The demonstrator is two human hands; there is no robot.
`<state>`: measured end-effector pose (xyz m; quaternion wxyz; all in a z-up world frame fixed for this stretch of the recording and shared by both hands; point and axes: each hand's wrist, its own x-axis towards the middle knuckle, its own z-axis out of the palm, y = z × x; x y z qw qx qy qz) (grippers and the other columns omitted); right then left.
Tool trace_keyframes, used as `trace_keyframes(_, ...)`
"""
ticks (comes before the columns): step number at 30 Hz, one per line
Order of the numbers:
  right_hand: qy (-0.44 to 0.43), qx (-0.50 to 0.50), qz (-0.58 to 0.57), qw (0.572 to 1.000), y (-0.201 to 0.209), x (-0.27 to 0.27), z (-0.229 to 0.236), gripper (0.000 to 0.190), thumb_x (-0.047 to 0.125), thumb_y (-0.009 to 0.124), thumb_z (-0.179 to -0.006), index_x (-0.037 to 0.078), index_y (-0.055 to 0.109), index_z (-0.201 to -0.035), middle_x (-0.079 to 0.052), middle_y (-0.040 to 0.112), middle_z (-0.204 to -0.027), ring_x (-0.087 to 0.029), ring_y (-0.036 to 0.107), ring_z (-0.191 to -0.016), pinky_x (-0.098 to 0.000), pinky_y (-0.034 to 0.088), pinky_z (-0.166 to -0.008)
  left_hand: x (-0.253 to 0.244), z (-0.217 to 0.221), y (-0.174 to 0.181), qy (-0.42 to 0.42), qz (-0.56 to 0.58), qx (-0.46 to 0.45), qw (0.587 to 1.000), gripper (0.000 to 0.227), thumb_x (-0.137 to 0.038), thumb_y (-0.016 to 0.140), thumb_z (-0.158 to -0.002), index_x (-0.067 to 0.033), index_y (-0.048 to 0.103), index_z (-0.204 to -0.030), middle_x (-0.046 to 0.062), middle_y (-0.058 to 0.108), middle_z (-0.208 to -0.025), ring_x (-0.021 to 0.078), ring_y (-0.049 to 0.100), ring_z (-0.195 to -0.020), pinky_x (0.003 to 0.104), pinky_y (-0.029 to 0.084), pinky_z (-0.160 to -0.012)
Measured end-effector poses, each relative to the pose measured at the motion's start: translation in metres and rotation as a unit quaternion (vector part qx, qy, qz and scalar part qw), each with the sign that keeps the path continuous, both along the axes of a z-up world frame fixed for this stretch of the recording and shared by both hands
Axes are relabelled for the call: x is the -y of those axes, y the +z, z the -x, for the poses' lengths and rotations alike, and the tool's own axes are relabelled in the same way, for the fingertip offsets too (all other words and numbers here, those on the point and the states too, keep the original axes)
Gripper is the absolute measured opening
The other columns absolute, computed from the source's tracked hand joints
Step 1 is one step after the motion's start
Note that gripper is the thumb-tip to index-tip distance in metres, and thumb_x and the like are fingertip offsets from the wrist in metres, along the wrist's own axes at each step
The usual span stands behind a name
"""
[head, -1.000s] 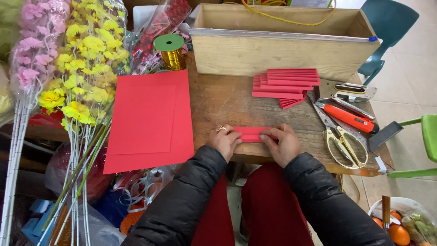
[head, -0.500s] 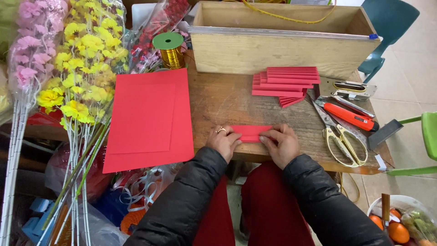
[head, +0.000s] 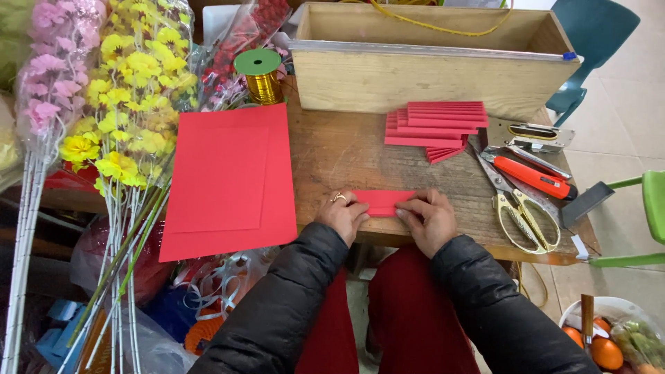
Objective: Folding small strips of red paper into accordion-style fans on a wooden workbench.
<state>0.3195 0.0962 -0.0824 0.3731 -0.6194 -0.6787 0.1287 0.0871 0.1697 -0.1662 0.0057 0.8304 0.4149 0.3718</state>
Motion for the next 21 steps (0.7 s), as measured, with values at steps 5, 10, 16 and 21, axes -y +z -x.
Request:
trace_keyframes(5, 0.001, 0.011, -0.008, 1.0, 0.0, 0.0, 0.001, 0.011, 0.026, 0.082, -0.094, 0.02, 0.085, -0.102, -0.006, 0.066, -0.11, -0.037, 0.065, -0.108, -0.0466, 0.058, -0.095, 0.002, 0.0, 0.003, -0.001, 0.001, -0.013, 1.0, 0.016, -0.049, 0.074, -0.089, -0.0354, 0.079, -0.097, -0.006, 0.06, -0.099, 0.0208, 0.062, -0.101, 0.037, 0.048, -0.086)
trace_keyframes(10, 0.011, 0.033, -0.036, 0.999, -0.007, -0.001, -0.001, 0.011, 0.025, 0.082, -0.094, 0.021, 0.085, -0.103, -0.006, 0.065, -0.108, -0.036, 0.065, -0.105, -0.0455, 0.06, -0.09, 0.007, -0.005, 0.003, 0.017, -0.016, -0.035, 0.999, 0.016, -0.046, 0.072, -0.09, -0.0325, 0.078, -0.096, -0.004, 0.059, -0.097, 0.0224, 0.061, -0.098, 0.04, 0.047, -0.085)
trace_keyframes(16, -0.008, 0.108, -0.049, 0.993, -0.015, 0.006, -0.001, 0.013, 0.035, 0.076, -0.098, 0.028, 0.081, -0.107, 0.004, 0.063, -0.112, -0.028, 0.062, -0.112, -0.0414, 0.051, -0.093, 0.023, -0.009, 0.004, 0.03, -0.051, -0.106, 0.993, 0.025, -0.039, 0.061, -0.096, -0.0243, 0.074, -0.112, 0.002, 0.058, -0.098, 0.0249, 0.059, -0.098, 0.043, 0.045, -0.083)
trace_keyframes(21, -0.023, 0.274, -0.069, 0.959, -0.021, 0.018, 0.004, 0.028, 0.05, 0.063, -0.104, 0.034, 0.075, -0.124, 0.006, 0.059, -0.114, -0.02, 0.055, -0.12, -0.0418, 0.041, -0.099, 0.049, -0.013, 0.034, -0.014, -0.027, -0.217, 0.976, 0.064, -0.032, 0.053, -0.09, 0.0045, 0.054, -0.143, 0.024, 0.059, -0.12, 0.0441, 0.054, -0.122, 0.07, 0.025, -0.116)
